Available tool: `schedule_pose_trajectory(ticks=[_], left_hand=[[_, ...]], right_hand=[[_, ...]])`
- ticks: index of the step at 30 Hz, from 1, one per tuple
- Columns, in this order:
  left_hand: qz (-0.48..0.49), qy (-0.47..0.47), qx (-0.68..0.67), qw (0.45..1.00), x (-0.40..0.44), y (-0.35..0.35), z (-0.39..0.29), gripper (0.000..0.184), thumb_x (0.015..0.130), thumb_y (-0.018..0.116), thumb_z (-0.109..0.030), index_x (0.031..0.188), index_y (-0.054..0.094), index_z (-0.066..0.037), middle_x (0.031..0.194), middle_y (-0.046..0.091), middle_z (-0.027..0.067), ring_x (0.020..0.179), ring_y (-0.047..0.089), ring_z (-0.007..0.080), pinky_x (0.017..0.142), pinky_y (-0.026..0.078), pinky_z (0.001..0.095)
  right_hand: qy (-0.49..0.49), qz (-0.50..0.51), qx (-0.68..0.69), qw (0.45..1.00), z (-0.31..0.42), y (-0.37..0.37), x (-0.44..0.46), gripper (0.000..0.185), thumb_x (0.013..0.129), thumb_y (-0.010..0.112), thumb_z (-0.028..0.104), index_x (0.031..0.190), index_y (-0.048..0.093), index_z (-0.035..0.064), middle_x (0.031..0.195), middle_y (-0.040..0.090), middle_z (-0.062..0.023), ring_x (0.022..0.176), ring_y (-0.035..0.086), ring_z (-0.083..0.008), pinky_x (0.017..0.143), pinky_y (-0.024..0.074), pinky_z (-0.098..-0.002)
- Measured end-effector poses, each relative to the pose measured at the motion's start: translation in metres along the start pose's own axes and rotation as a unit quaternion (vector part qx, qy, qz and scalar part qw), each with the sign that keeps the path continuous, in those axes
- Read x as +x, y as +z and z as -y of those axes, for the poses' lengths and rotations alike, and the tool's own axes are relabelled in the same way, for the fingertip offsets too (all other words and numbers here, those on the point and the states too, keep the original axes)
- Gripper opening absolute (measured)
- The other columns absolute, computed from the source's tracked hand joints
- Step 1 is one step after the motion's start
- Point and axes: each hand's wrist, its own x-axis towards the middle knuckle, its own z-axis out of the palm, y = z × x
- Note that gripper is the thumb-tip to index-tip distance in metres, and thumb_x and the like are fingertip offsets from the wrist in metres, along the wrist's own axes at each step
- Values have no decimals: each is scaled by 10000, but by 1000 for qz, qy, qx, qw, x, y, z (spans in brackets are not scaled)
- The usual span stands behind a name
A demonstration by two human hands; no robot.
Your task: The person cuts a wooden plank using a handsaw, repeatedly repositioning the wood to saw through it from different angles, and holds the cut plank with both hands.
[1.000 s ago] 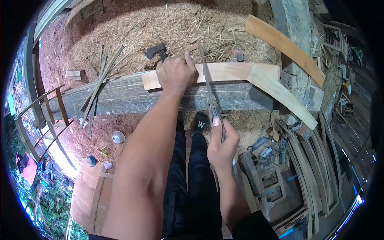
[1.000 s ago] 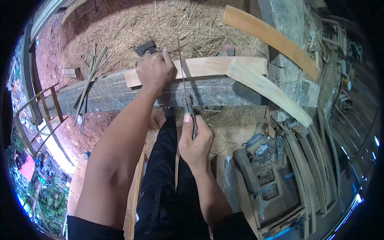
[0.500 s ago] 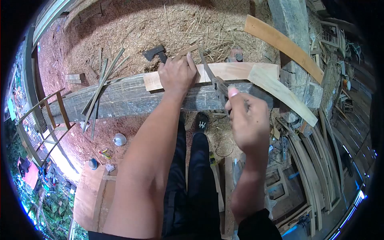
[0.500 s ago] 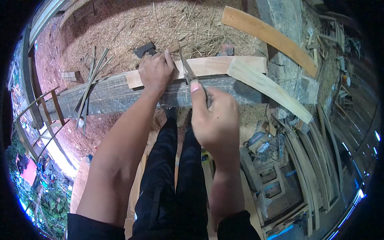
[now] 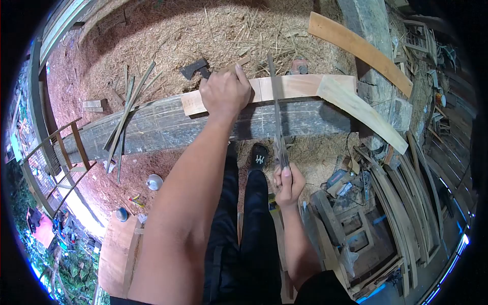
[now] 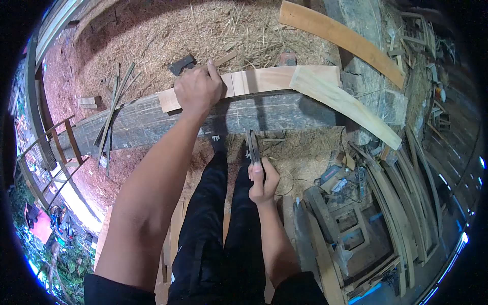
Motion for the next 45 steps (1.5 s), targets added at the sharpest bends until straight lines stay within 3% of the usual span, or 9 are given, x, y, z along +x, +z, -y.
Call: schedule_pose_trajectory(ticks=[9, 14, 19, 28, 33, 35, 37, 38, 45], left_hand=[[61, -25, -30, 997, 5, -6, -2, 545, 1013, 466, -430, 867, 806, -31, 862, 745, 262, 832, 734, 425, 884, 541, 497], [49, -19, 8, 999, 5, -4, -2, 513, 1006, 459, -382, 831, 814, -56, 797, 747, 225, 772, 748, 371, 898, 532, 454], [48, -20, 1, 999, 5, -8, -1, 538, 1002, 453, -391, 799, 809, -43, 778, 740, 242, 748, 748, 380, 884, 541, 449], [141, -58, -15, 988, 18, -10, -2, 550, 1005, 463, -467, 1007, 791, -25, 965, 742, 289, 937, 724, 477, 887, 558, 522], [79, 121, -133, 981, 14, -8, 16, 476, 1018, 528, -413, 973, 742, 9, 898, 752, 235, 839, 740, 416, 817, 578, 522], [147, 128, -151, 969, 6, -19, 27, 484, 1014, 561, -455, 985, 696, 9, 961, 745, 229, 922, 729, 391, 870, 562, 509], [25, 314, -102, 944, -5, -10, 41, 465, 986, 629, -439, 1246, 655, -55, 1072, 713, 216, 1014, 681, 401, 890, 513, 512], [60, 325, -94, 939, -6, -10, 48, 577, 978, 636, -441, 1405, 542, -63, 1162, 680, 210, 1087, 656, 377, 929, 498, 485], [80, 384, -119, 912, 1, -16, 64, 584, 1007, 602, -436, 1436, 516, -49, 1306, 625, 195, 1124, 644, 355, 941, 494, 487]], right_hand=[[-13, -8, -7, 1000, -32, 5, 17, 361, 994, 555, 245, 728, 476, 15, 640, 524, -25, 577, 488, -78, 515, 357, -253], [-23, -40, -51, 998, -59, -2, -16, 383, 996, 532, 250, 700, 461, 18, 603, 505, -32, 535, 489, -90, 496, 355, -254], [-7, -52, -64, 997, -33, 11, -15, 397, 1010, 525, 242, 688, 436, 28, 589, 470, -16, 522, 467, -90, 485, 332, -268], [31, -57, -79, 995, 25, 26, -10, 397, 1060, 508, 228, 723, 471, 21, 612, 465, 1, 567, 442, -85, 529, 332, -282], [54, -55, -149, 986, 59, 38, -3, 381, 1072, 502, 204, 749, 507, 3, 595, 480, -56, 546, 464, -139, 528, 357, -344], [50, -55, -160, 984, 68, 40, -2, 367, 1074, 506, 199, 768, 531, -3, 594, 488, -74, 542, 476, -161, 534, 368, -361], [77, -80, -143, 983, 78, 42, -4, 368, 1075, 507, 197, 771, 550, -7, 594, 486, -61, 549, 484, -145, 534, 371, -351], [111, -64, -146, 981, 85, 38, -5, 307, 1079, 516, 192, 848, 581, 1, 603, 494, -42, 560, 493, -113, 534, 382, -327], [72, -126, -126, 981, 105, 60, -1, 177, 1082, 529, 143, 1172, 576, -2, 796, 570, -46, 644, 530, -81, 579, 441, -281]])
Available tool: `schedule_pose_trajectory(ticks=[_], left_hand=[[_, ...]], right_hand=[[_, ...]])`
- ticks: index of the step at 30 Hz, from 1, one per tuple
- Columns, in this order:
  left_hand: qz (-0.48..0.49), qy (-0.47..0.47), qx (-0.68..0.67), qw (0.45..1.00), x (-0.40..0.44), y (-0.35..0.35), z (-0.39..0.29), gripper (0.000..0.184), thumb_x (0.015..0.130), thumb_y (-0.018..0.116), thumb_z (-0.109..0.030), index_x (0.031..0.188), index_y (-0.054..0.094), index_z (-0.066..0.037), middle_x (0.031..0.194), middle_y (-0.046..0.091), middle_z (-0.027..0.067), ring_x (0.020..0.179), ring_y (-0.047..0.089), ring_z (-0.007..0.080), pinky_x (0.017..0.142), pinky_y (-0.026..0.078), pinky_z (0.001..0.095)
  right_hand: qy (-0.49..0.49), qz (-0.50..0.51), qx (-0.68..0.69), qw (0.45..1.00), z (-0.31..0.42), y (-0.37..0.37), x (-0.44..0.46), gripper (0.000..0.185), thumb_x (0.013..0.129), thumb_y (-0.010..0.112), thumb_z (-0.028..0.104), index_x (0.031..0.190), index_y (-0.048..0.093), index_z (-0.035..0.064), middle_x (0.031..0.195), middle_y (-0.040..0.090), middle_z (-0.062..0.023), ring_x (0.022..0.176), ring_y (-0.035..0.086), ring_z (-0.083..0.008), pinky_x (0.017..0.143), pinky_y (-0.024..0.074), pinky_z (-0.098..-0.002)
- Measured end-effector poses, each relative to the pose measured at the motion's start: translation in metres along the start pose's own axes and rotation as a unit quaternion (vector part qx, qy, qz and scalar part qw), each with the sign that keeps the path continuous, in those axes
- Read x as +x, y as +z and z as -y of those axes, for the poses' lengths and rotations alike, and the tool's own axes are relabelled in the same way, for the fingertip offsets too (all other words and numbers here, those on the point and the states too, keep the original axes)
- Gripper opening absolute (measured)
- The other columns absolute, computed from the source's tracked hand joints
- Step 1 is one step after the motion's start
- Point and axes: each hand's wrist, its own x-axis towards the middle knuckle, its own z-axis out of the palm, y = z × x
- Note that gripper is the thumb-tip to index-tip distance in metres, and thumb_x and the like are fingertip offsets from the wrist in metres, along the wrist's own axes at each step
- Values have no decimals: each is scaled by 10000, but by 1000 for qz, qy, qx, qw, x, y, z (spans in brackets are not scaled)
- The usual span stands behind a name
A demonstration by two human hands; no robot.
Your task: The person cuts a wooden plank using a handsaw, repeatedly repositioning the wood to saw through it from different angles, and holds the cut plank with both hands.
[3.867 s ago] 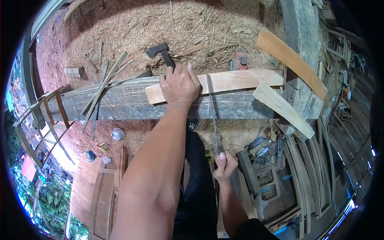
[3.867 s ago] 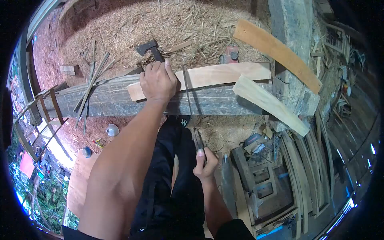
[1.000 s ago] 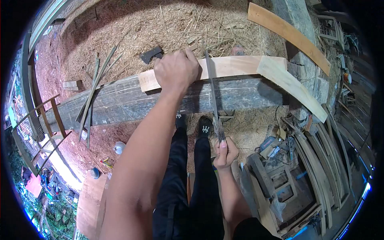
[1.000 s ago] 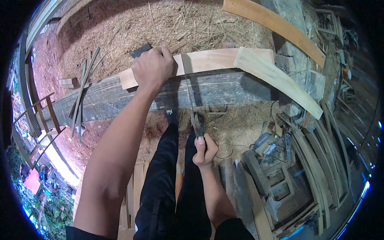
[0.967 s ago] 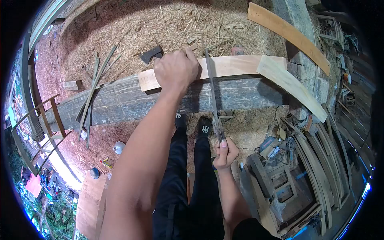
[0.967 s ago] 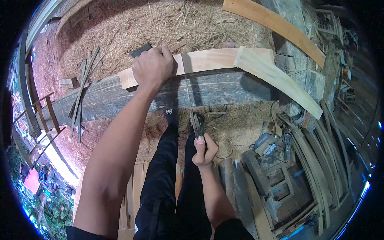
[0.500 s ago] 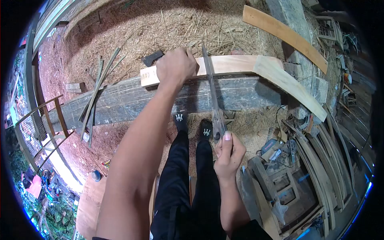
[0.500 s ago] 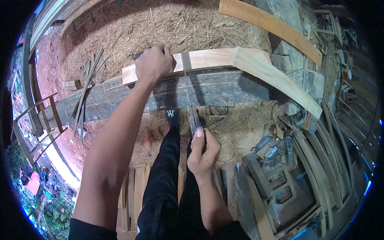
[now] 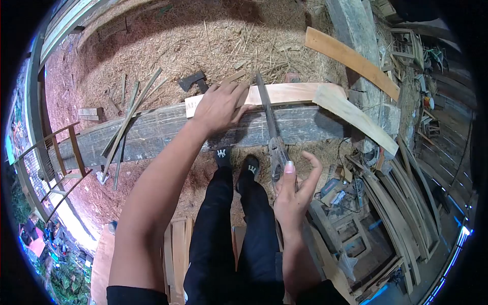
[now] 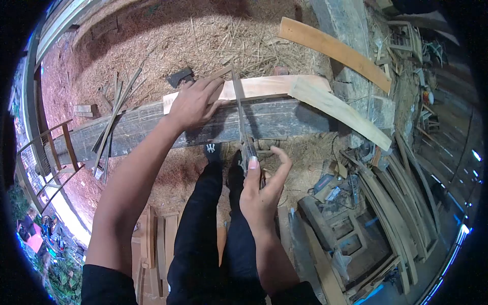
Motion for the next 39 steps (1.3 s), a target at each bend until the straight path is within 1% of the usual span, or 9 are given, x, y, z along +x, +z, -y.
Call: schedule_pose_trajectory(ticks=[6, 9, 11, 14, 16, 17, 20, 27, 39], left_hand=[[106, -107, 33, 988, 8, -2, -18, 537, 1026, 581, -394, 1429, 524, -43, 1378, 578, 172, 1212, 603, 333, 975, 473, 473], [71, -91, 42, 992, 6, 0, -17, 567, 1005, 606, -431, 1416, 543, -46, 1354, 590, 164, 1213, 606, 333, 973, 471, 475], [38, -87, 30, 995, 5, 5, -13, 599, 974, 643, -471, 1406, 564, -63, 1312, 618, 148, 1202, 610, 326, 961, 471, 475], [30, -101, 11, 994, 5, 1, -16, 573, 972, 631, -503, 1352, 590, -76, 1208, 661, 120, 1195, 609, 289, 997, 456, 443], [52, -115, -6, 992, 6, 0, -16, 590, 958, 649, -502, 1365, 588, -79, 1210, 659, 124, 1206, 601, 280, 1001, 450, 444], [31, -105, -2, 994, 5, 3, -15, 595, 950, 660, -500, 1367, 590, -82, 1212, 659, 124, 1210, 599, 280, 1005, 449, 447], [26, -112, 0, 993, 4, 4, -17, 600, 931, 684, -498, 1356, 607, -82, 1211, 662, 124, 1224, 592, 286, 1026, 443, 460], [54, -94, -10, 994, 9, -2, -20, 625, 928, 693, -493, 1368, 619, -55, 1324, 640, 130, 1235, 567, 318, 995, 430, 464], [80, -152, 15, 985, 22, 3, -7, 609, 960, 637, -546, 1343, 634, -74, 1299, 665, 126, 1202, 611, 316, 954, 471, 463]], right_hand=[[-15, 66, -60, 996, -9, 0, 4, 385, 1064, 532, 104, 1415, 545, -53, 1137, 703, -184, 990, 678, -206, 893, 534, -338], [-59, 86, -96, 990, -11, -3, 6, 390, 1093, 522, 156, 1467, 547, 50, 817, 545, 11, 595, 432, -42, 519, 366, -217], [-67, 103, -87, 989, -4, -9, 13, 407, 1078, 516, 108, 1477, 544, 35, 823, 546, 11, 604, 428, -35, 517, 368, -218], [-84, 102, -121, 984, -2, -21, 12, 407, 1059, 517, 70, 1454, 566, -15, 935, 668, -67, 727, 598, -93, 643, 495, -249], [-194, 84, -137, 968, -5, -19, 12, 386, 1043, 534, 57, 1405, 593, -64, 1127, 734, -182, 993, 700, -200, 881, 537, -310], [-167, 88, -116, 975, 1, -16, 12, 383, 1030, 546, 50, 1382, 597, -91, 1252, 711, -250, 1208, 655, -263, 1046, 470, -349], [-144, 88, -110, 979, 14, -5, 34, 382, 1007, 544, 32, 1360, 605, -98, 1279, 679, -307, 1213, 681, -354, 988, 522, -374], [-22, 63, -57, 996, 13, -3, 19, 388, 1016, 544, 51, 1371, 604, -93, 1248, 705, -284, 1136, 696, -236, 945, 523, -332], [-98, 49, -118, 987, 12, -8, 7, 386, 1031, 532, 79, 1363, 605, -105, 1270, 695, -281, 1238, 667, -299, 1013, 509, -367]])
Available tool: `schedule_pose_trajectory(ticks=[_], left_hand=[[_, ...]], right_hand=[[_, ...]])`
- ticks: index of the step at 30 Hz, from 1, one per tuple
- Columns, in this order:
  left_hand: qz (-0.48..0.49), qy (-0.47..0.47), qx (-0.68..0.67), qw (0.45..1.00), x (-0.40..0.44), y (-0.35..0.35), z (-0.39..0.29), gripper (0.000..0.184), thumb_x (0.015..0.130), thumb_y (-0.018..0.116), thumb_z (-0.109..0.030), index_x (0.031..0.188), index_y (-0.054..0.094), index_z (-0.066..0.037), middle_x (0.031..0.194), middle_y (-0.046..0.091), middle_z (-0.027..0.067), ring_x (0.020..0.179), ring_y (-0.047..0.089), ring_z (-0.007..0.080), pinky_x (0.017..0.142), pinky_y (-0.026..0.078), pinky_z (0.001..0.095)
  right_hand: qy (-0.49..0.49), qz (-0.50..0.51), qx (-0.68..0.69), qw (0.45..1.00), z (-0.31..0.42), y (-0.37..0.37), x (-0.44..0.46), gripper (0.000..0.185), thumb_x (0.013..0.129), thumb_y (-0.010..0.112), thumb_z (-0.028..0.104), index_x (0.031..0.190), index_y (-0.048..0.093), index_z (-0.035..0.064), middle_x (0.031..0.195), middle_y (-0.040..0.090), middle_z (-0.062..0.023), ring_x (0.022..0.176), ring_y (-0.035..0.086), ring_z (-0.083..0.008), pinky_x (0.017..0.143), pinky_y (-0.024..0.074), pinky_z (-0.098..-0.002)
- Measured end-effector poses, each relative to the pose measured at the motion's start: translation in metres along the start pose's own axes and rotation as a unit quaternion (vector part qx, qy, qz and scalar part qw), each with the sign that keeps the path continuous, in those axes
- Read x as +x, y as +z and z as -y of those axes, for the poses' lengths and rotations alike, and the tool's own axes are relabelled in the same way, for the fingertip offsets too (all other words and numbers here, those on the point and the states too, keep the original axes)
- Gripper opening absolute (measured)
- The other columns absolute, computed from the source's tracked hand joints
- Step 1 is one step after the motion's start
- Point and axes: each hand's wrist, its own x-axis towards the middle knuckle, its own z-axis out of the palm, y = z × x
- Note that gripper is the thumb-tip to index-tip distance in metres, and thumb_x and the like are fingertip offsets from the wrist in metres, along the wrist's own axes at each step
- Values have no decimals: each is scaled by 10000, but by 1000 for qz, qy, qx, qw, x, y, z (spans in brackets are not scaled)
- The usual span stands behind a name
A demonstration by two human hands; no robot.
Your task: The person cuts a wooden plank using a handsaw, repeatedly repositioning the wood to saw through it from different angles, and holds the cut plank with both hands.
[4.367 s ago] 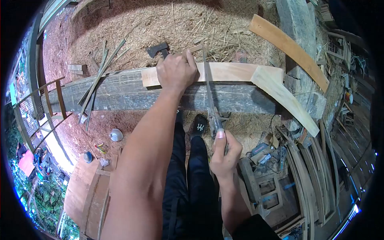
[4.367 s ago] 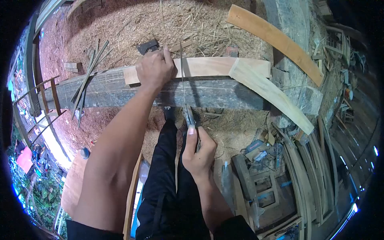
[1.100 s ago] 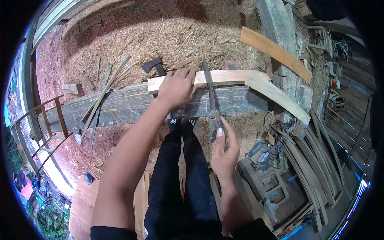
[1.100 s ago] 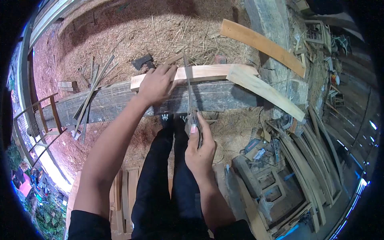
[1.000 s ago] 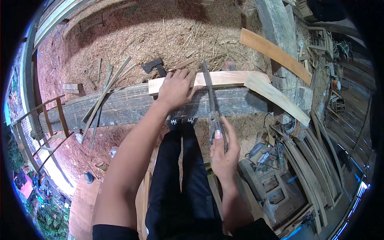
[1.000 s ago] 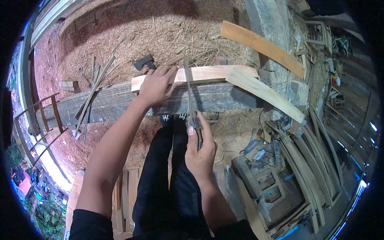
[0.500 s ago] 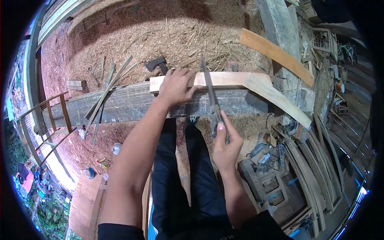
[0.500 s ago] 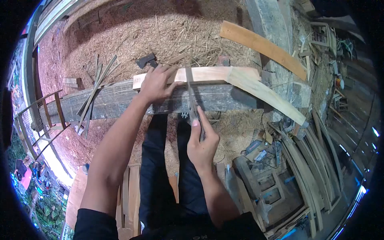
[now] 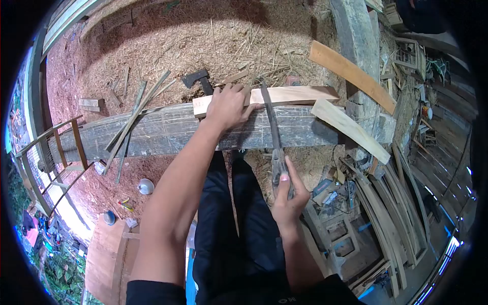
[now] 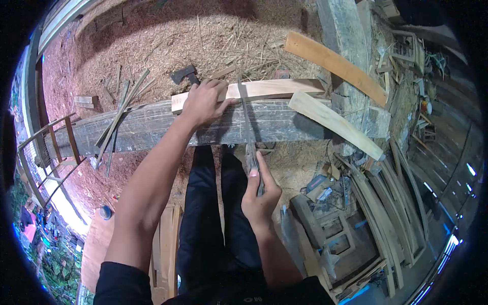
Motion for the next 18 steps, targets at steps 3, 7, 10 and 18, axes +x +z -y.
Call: schedule_pose_trajectory(ticks=[3, 7, 10, 18], left_hand=[[-11, 12, -3, 1000, 0, -1, -1, 620, 956, 641, -553, 1350, 638, -73, 1309, 664, 131, 1214, 611, 317, 960, 472, 470], [-5, 8, -11, 1000, 1, -2, -1, 631, 954, 646, -551, 1374, 632, -81, 1311, 662, 135, 1207, 613, 317, 957, 473, 473], [-13, 18, -5, 1000, 1, 0, 1, 593, 944, 659, -530, 1335, 640, -85, 1244, 676, 128, 1200, 609, 313, 946, 483, 482], [-39, 28, 16, 999, -4, 2, -3, 579, 937, 674, -509, 1321, 632, -78, 1191, 685, 122, 1191, 611, 303, 955, 479, 484]], right_hand=[[67, 20, 30, 997, 4, -3, 17, 378, 1028, 545, 78, 1356, 615, -97, 1249, 706, -277, 1211, 680, -295, 1005, 511, -365], [-49, 12, -18, 999, 0, 3, 29, 371, 1025, 561, 71, 1354, 620, -91, 1234, 713, -273, 1196, 687, -285, 1005, 509, -361], [14, 22, -1, 1000, 7, -15, 9, 376, 1033, 552, 77, 1363, 612, -92, 1233, 712, -276, 1200, 687, -294, 1011, 508, -360], [31, 28, 10, 999, 9, -7, 26, 371, 1029, 562, 80, 1349, 617, -100, 1145, 734, -279, 1090, 728, -260, 930, 546, -361]])
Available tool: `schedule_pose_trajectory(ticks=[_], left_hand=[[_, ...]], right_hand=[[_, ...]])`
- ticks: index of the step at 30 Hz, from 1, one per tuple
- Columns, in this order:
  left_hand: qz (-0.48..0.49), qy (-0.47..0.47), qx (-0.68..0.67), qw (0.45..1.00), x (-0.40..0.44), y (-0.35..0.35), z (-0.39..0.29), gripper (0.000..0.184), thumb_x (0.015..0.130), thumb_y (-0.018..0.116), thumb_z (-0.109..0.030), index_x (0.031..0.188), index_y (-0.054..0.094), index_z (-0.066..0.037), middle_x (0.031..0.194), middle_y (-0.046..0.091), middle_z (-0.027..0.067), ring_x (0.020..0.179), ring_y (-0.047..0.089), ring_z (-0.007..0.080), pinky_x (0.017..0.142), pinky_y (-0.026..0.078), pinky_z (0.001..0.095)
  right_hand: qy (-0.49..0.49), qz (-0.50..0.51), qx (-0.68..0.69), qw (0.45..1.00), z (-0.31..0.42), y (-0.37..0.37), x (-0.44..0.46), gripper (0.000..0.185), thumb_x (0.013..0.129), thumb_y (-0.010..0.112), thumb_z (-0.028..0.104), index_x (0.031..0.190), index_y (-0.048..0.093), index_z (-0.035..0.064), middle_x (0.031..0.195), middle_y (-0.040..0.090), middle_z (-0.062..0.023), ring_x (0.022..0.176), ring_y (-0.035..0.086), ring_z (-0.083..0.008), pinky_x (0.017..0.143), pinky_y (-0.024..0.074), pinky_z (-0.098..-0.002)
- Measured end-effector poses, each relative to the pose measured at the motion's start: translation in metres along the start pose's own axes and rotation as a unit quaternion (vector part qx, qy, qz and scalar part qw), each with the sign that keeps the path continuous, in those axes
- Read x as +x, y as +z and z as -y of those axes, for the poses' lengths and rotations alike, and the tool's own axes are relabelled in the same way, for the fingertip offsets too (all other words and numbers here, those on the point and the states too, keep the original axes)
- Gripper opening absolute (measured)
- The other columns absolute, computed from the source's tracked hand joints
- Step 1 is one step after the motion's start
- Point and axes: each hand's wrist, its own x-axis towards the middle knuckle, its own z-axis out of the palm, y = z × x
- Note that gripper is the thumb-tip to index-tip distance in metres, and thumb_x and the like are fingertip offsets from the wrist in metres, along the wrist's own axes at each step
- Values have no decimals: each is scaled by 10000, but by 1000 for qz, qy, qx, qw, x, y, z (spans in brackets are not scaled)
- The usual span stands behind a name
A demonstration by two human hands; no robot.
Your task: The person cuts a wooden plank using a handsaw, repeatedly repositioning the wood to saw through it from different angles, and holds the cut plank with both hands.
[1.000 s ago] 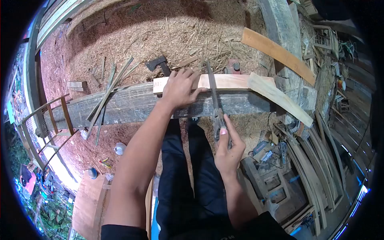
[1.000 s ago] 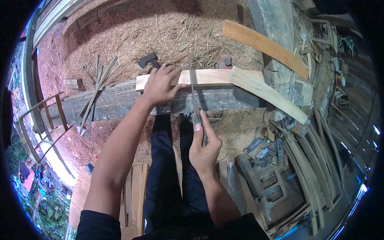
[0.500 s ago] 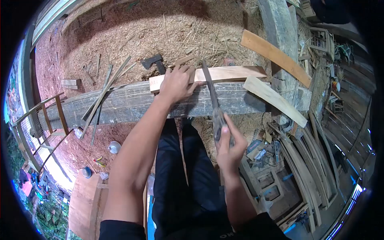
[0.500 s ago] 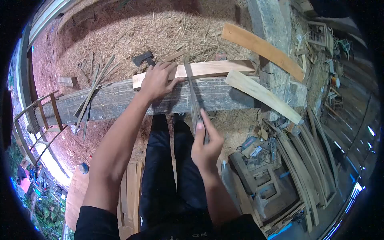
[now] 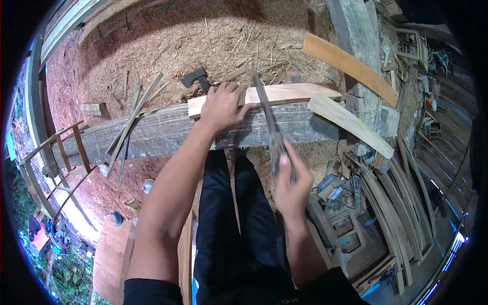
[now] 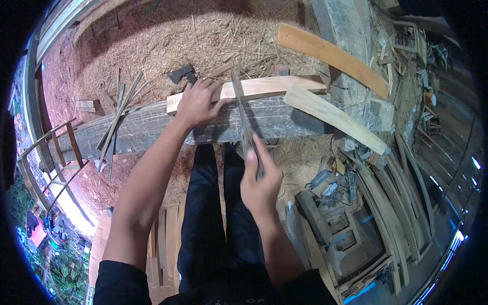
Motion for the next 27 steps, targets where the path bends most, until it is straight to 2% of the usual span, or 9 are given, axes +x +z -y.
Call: schedule_pose_trajectory(ticks=[1, 3, 6, 11, 13, 18, 21, 24, 27], left_hand=[[-1, 6, 0, 1000, 0, 0, 1, 586, 941, 668, -516, 1327, 630, -76, 1191, 684, 126, 1189, 612, 304, 960, 476, 485], [2, 13, -5, 1000, -2, 4, 0, 594, 944, 661, -522, 1333, 628, -74, 1192, 684, 130, 1187, 614, 306, 965, 473, 485], [-30, 16, -22, 999, -2, 5, 1, 596, 946, 654, -530, 1328, 628, -73, 1197, 683, 132, 1188, 612, 309, 976, 469, 485], [27, 32, -40, 998, -7, -3, -6, 645, 918, 693, -532, 1381, 628, -88, 1287, 656, 129, 1203, 586, 318, 982, 441, 466], [31, 38, -31, 998, -12, -4, -10, 663, 904, 704, -537, 1382, 621, -86, 1270, 654, 115, 1173, 578, 308, 942, 437, 455], [9, 20, -39, 999, -9, -1, -11, 648, 874, 736, -518, 1350, 631, -91, 1211, 645, 102, 1155, 564, 301, 908, 418, 453], [3, -2, -54, 999, -8, -7, -13, 637, 860, 752, -510, 1337, 638, -104, 1204, 644, 101, 1154, 563, 302, 917, 411, 456], [-3, -3, -64, 998, -12, -8, -16, 619, 850, 762, -501, 1319, 650, -112, 1195, 648, 97, 1147, 568, 300, 920, 408, 456], [-6, -17, -91, 996, -12, -8, -16, 543, 864, 747, -453, 1278, 677, -109, 1170, 667, 95, 1130, 586, 296, 917, 406, 449]], right_hand=[[21, -5, 13, 1000, -4, -4, -8, 368, 1030, 566, 85, 1343, 619, -101, 1128, 736, -282, 1064, 733, -251, 908, 550, -361], [-33, -2, -37, 999, 10, -5, -8, 367, 1034, 565, 90, 1341, 615, -104, 1137, 732, -288, 1061, 734, -248, 896, 551, -356], [-44, 13, -23, 999, 15, 14, 32, 369, 1036, 556, 79, 1356, 605, -98, 1181, 716, -306, 1153, 709, -294, 967, 525, -359], [-69, -7, -36, 997, 3, 9, 8, 379, 1034, 546, 70, 1377, 596, -85, 1169, 713, -314, 1120, 720, -305, 944, 530, -378], [-19, 5, -42, 999, 21, 7, 0, 388, 1032, 540, 60, 1390, 587, -81, 1170, 721, -298, 1108, 727, -304, 924, 537, -370], [-87, -12, -62, 994, 8, 14, 1, 389, 1032, 543, 61, 1392, 589, -78, 1139, 734, -284, 1075, 732, -260, 888, 544, -352], [31, 1, -9, 999, 11, 11, 5, 393, 1031, 556, 70, 1394, 591, -75, 1160, 735, -266, 1033, 722, -211, 884, 544, -340], [27, 2, -38, 999, 14, 9, 0, 394, 1026, 561, 69, 1393, 596, -72, 1159, 739, -244, 971, 702, -173, 874, 543, -327], [74, -12, 16, 997, 12, 13, -7, 397, 1020, 557, 59, 1394, 598, -68, 1167, 742, -230, 984, 701, -176, 881, 541, -326]])
